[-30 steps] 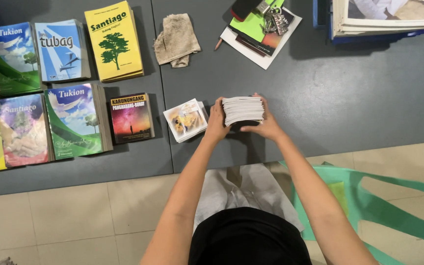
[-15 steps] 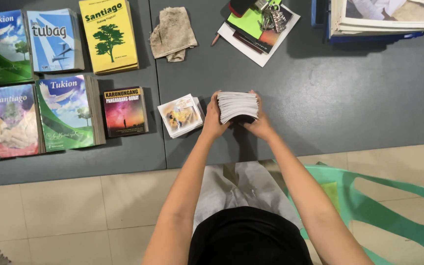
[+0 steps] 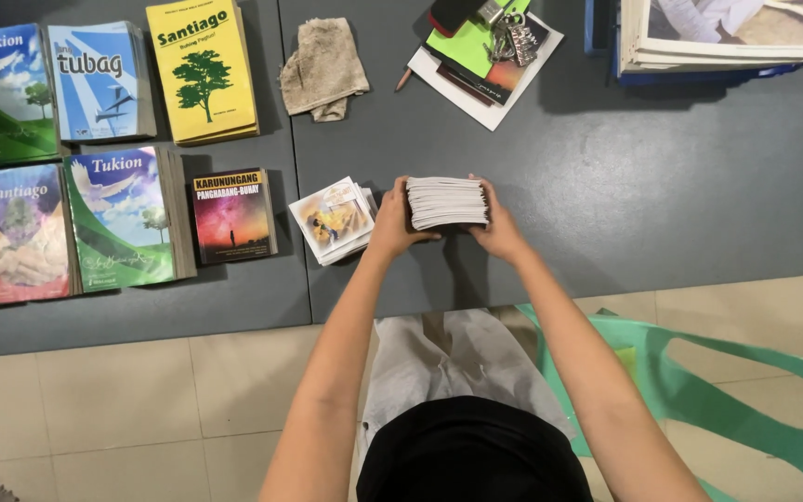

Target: Organizing booklets and cards on a desk and wiping the surface with a cloth.

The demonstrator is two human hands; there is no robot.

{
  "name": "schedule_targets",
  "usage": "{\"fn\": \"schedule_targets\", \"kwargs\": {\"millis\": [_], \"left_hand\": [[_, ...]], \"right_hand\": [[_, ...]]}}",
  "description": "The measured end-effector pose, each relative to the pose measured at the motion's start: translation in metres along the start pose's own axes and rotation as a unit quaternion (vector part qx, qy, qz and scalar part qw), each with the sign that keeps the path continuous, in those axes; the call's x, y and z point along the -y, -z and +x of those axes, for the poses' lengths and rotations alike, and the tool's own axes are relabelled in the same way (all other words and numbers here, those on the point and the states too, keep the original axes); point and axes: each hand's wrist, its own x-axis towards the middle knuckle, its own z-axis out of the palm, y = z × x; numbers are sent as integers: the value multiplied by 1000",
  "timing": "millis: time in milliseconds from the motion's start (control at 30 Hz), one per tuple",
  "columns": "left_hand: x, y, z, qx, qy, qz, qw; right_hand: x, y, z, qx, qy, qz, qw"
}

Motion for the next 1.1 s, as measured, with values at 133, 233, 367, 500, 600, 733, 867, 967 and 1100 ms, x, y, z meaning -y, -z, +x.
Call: {"fn": "schedule_targets", "kwargs": {"millis": [133,233,367,500,600,733,867,967,1100], "left_hand": [[-13,3,2,-7,41,-4,999],[-17,4,2,-21,33,-11,999],[-6,8,14,-4,16,-52,998],[1,4,23,31,69,-136,988],[0,10,28,38,143,-43,988],[3,9,22,48,195,-68,977],[15,-3,26,21,255,-3,967],[11,-3,27,18,271,40,962],[6,-8,30,7,271,53,961]], "right_hand": [[-14,-2,3,5,-104,-39,994],[-15,1,3,-10,-59,-2,998],[-18,16,12,17,-25,15,999],[2,40,21,57,-70,51,995],[6,45,25,68,-144,126,979],[4,36,27,88,-173,127,973],[-8,26,33,81,-202,111,970],[-3,24,33,75,-232,69,967],[8,25,33,31,-226,-6,974]]}}
